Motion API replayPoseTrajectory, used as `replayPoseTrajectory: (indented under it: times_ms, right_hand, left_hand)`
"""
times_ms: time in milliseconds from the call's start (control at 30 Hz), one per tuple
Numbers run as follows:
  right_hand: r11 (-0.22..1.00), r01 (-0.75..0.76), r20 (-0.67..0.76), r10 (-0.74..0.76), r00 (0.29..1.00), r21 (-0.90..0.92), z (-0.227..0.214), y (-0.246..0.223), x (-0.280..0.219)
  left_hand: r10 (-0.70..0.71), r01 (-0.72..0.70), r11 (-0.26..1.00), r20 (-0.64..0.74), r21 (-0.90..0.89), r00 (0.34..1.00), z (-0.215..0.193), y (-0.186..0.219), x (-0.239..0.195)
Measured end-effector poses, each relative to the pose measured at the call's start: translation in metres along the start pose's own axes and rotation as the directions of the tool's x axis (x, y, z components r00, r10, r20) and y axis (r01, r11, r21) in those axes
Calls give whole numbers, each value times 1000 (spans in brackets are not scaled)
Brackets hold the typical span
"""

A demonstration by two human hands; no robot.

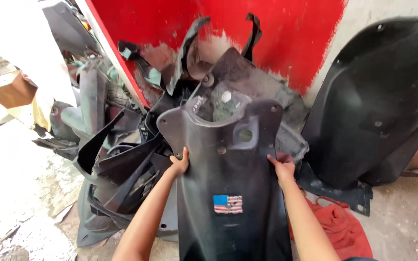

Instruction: The person sands a black motorcycle fairing with a sanding block, holding the part steady with one hand while rubbing the surface with the other. The person flips the fairing over to sand the other side, which has a sticker on it, and continues the sanding process.

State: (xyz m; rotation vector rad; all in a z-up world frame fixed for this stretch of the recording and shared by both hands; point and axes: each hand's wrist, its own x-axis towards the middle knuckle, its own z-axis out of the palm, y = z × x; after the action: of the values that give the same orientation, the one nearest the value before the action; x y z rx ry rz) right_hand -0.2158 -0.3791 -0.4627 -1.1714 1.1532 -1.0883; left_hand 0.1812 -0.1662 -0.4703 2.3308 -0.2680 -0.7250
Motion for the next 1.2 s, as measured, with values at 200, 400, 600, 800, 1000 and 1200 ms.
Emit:
replayPoseTrajectory:
  times_ms: [200, 400, 600, 800, 1000, 1200]
  right_hand:
    - [972, 70, -82, -91, 992, -223, 3, -37, -30]
    - [782, 350, -278, -539, 795, -516, -13, 0, -2]
    - [914, 193, -377, -330, 866, -357, -59, 76, 55]
    - [951, -43, 48, 61, 997, -308, -54, -16, -48]
    - [805, -114, 109, 216, 970, -583, -52, 66, -126]
    - [791, -21, -258, -174, 951, -611, -33, 75, -179]
  left_hand:
    - [-44, 35, 993, 82, 115, 996, -8, -6, -6]
    - [118, -29, 942, -247, 335, 962, -50, 10, -64]
    - [491, -489, 869, -239, 71, 838, -80, 26, -94]
    - [717, -725, 686, -110, -61, 688, -20, -2, -75]
    - [558, -585, 803, -204, -114, 805, -41, 3, -115]
    - [499, -579, 811, -412, -88, 762, -35, -51, -76]
